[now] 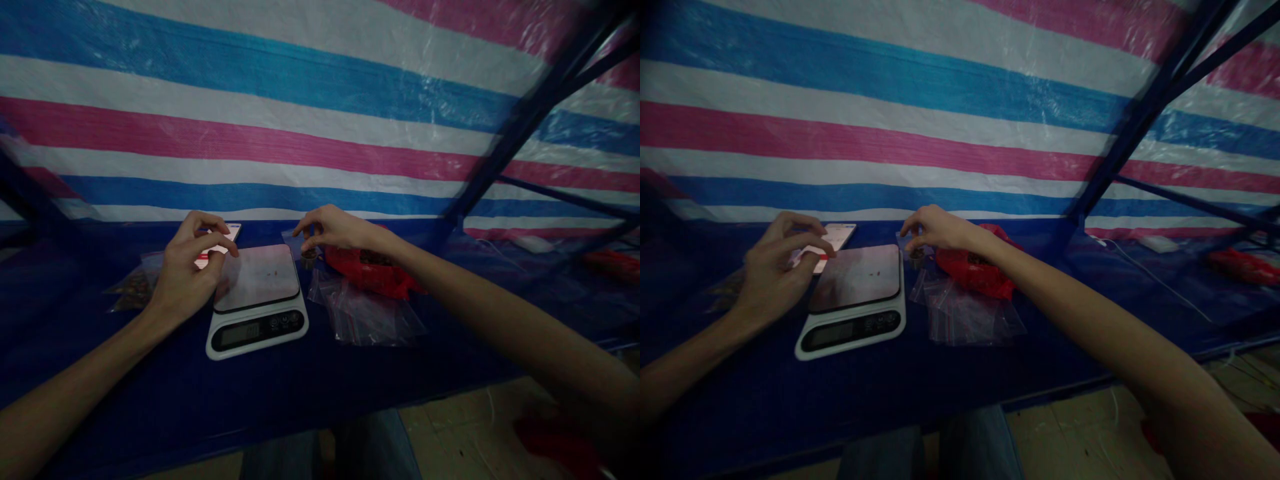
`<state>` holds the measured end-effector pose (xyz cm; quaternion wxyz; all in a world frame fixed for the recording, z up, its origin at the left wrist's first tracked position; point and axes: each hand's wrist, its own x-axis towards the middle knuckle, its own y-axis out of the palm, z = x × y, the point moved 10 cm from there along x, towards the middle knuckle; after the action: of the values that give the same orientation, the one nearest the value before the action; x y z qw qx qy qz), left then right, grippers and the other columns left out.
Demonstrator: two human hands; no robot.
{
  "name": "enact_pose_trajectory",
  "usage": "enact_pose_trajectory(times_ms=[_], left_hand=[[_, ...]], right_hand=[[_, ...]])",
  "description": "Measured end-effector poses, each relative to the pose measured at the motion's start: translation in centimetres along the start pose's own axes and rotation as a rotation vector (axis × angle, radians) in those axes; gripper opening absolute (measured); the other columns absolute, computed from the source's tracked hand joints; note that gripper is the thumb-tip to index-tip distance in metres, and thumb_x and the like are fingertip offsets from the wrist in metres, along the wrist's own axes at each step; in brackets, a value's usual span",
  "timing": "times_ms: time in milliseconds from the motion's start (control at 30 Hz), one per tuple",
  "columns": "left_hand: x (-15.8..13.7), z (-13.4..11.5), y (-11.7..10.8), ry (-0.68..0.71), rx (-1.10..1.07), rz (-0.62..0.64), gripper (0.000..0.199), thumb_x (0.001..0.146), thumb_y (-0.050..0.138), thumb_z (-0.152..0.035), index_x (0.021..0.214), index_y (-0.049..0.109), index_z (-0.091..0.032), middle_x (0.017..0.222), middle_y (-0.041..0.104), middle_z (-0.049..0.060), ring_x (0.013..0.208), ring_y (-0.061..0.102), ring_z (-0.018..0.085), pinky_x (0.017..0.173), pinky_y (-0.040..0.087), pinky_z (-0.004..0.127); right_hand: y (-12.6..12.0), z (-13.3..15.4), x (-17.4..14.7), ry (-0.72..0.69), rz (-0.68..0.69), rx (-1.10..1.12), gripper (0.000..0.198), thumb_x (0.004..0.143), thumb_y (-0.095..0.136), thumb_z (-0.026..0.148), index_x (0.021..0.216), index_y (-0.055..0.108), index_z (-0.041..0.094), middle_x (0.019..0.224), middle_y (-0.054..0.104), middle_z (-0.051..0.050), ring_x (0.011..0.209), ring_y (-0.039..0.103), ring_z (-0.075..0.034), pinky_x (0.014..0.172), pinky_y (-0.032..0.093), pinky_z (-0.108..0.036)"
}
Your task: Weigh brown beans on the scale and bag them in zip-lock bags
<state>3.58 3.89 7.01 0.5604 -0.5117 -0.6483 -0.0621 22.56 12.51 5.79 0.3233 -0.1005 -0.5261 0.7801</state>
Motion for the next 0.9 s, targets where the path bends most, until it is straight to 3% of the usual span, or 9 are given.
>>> enact_pose_trajectory(times_ms=[100, 167, 300, 433, 600, 800, 900], left_hand=[[-0.1, 0.2, 0.0, -0.023, 0.006, 0.001, 0.028, 0.077, 0.052, -0.003, 0.072, 0.068, -0.025, 0.103, 0.061, 0.004, 0.099, 0.060, 0.023, 0.090, 0.052, 0.047], [-0.1, 0.2, 0.1, -0.023, 0.001, 0.005, 0.028, 0.078, 0.052, -0.003, 0.073, 0.068, -0.025, 0.103, 0.061, 0.004, 0.099, 0.060, 0.023, 0.090, 0.052, 0.047], [-0.2, 0.1, 0.1, -0.025, -0.017, 0.012, 0.029, 0.078, 0.052, -0.002, 0.073, 0.068, -0.026, 0.103, 0.060, 0.004, 0.100, 0.061, 0.023, 0.089, 0.051, 0.045], [-0.1, -0.2, 0.4, 0.001, -0.023, 0.029, 0.028, 0.079, 0.053, -0.003, 0.074, 0.068, -0.025, 0.103, 0.058, 0.003, 0.100, 0.060, 0.022, 0.088, 0.051, 0.044], [0.0, 0.0, 0.4, 0.003, -0.020, 0.017, 0.027, 0.080, 0.052, -0.002, 0.074, 0.068, -0.022, 0.102, 0.058, 0.003, 0.100, 0.059, 0.020, 0.090, 0.050, 0.041], [-0.1, 0.0, 0.5, -0.024, -0.017, 0.021, 0.026, 0.081, 0.053, -0.003, 0.074, 0.068, -0.023, 0.101, 0.058, 0.002, 0.100, 0.060, 0.019, 0.091, 0.050, 0.040], [-0.1, 0.0, 0.6, -0.018, -0.026, 0.022, 0.027, 0.082, 0.052, -0.003, 0.073, 0.067, -0.023, 0.102, 0.057, 0.002, 0.100, 0.059, 0.020, 0.092, 0.049, 0.042]], right_hand=[[-1.5, -0.3, -1.0, 0.015, -0.116, -0.070, 0.019, 0.091, 0.064, 0.018, 0.103, 0.078, 0.018, 0.102, 0.077, -0.006, 0.087, 0.067, -0.018, 0.079, 0.047, -0.030], [-1.3, -1.0, -2.0, 0.054, -0.103, -0.078, 0.022, 0.090, 0.060, 0.011, 0.102, 0.077, 0.017, 0.098, 0.077, -0.005, 0.084, 0.067, -0.018, 0.078, 0.047, -0.030], [1.2, -2.0, -3.9, 0.089, -0.024, -0.129, 0.020, 0.088, 0.067, 0.013, 0.104, 0.076, 0.016, 0.095, 0.075, -0.007, 0.083, 0.065, -0.020, 0.078, 0.047, -0.031], [3.5, -1.9, -4.7, 0.089, -0.073, -0.295, 0.010, 0.090, 0.066, 0.014, 0.091, 0.076, 0.016, 0.090, 0.070, -0.009, 0.089, 0.060, -0.023, 0.084, 0.044, -0.035], [3.1, -1.9, -5.5, 0.120, -0.233, -0.241, 0.017, 0.092, 0.060, 0.009, 0.094, 0.075, 0.018, 0.094, 0.072, -0.009, 0.091, 0.060, -0.023, 0.087, 0.044, -0.037], [-0.4, -1.4, -6.8, 0.178, -0.664, -0.053, 0.007, 0.088, 0.070, 0.015, 0.092, 0.075, 0.020, 0.095, 0.075, -0.005, 0.089, 0.065, -0.021, 0.086, 0.048, -0.035], [0.1, -0.1, -6.2, 0.093, -0.662, -0.020, 0.003, 0.086, 0.075, 0.018, 0.088, 0.075, 0.020, 0.091, 0.076, -0.003, 0.088, 0.065, -0.019, 0.083, 0.048, -0.033]])
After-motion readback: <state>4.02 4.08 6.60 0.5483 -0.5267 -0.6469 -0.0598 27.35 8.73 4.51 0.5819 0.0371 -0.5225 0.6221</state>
